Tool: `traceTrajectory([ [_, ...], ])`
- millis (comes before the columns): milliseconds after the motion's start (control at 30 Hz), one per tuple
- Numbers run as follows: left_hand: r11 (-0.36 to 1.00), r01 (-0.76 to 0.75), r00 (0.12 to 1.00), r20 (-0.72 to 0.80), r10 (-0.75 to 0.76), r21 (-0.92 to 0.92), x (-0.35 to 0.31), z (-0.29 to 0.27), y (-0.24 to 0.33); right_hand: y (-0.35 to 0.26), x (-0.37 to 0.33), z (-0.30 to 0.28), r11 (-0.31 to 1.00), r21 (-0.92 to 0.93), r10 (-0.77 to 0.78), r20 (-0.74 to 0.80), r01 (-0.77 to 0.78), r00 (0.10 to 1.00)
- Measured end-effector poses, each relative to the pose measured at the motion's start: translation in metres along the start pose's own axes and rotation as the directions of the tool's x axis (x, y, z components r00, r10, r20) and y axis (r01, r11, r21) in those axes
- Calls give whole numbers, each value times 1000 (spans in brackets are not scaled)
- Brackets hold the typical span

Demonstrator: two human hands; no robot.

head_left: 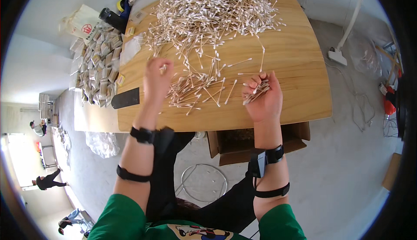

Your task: Picking up cotton swabs from a pile and grouping them into small bundles.

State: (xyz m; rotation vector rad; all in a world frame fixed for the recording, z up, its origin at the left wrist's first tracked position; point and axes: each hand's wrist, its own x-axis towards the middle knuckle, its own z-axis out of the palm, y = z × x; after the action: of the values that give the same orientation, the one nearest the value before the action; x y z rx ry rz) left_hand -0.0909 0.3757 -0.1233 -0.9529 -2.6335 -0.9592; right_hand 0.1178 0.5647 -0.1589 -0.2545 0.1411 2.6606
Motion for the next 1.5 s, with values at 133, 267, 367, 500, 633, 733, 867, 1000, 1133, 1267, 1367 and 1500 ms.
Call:
traceTrajectory([
  [133, 972, -24, 1000, 22, 19, 233, 35, -6, -57, -1, 2, -1, 1000, 2, 20, -6, -20, 1000],
  [267, 943, -168, 969, 223, 104, 288, 51, 3, -66, -1, 2, -4, 999, -26, 23, -43, -24, 999],
  [367, 941, -142, 968, 244, 66, 307, 60, 5, -88, 4, 4, 2, 999, -30, 26, -47, -28, 999],
  [500, 961, -117, 958, 283, 43, 250, 61, 9, -92, 4, 4, -1, 999, -44, 31, -38, -32, 999],
  [633, 964, 99, 989, 134, -68, -245, 57, -7, -90, 10, 6, 2, 996, -61, 62, -64, -65, 996],
  [733, 687, 383, 923, 235, -304, -617, 48, -25, -61, 13, 8, -3, 992, -40, 112, -111, -117, 987],
  [867, 696, 449, 866, 464, -185, -560, 24, -31, 1, 29, 10, -2, 983, -53, 173, -75, -178, 982],
  [1000, 741, 402, 819, 573, -29, -538, -3, -20, 83, 47, 7, 7, 975, -105, 182, -121, -195, 976],
  [1133, 831, 246, 852, 521, 60, -499, -6, -9, 97, 50, 6, 7, 974, -117, 174, -146, -192, 974],
  [1267, 957, 112, 984, 164, -69, -267, 22, 1, 9, 36, 3, 7, 982, -94, 150, -162, -167, 975],
  [1367, 995, 93, 991, 93, -96, 36, 34, -20, -63, 32, 7, 7, 987, -86, 117, -172, -133, 978],
  [1500, 980, -2, 979, 200, -39, 199, 35, -21, -92, 23, 5, 3, 990, -93, 92, -166, -109, 982],
])
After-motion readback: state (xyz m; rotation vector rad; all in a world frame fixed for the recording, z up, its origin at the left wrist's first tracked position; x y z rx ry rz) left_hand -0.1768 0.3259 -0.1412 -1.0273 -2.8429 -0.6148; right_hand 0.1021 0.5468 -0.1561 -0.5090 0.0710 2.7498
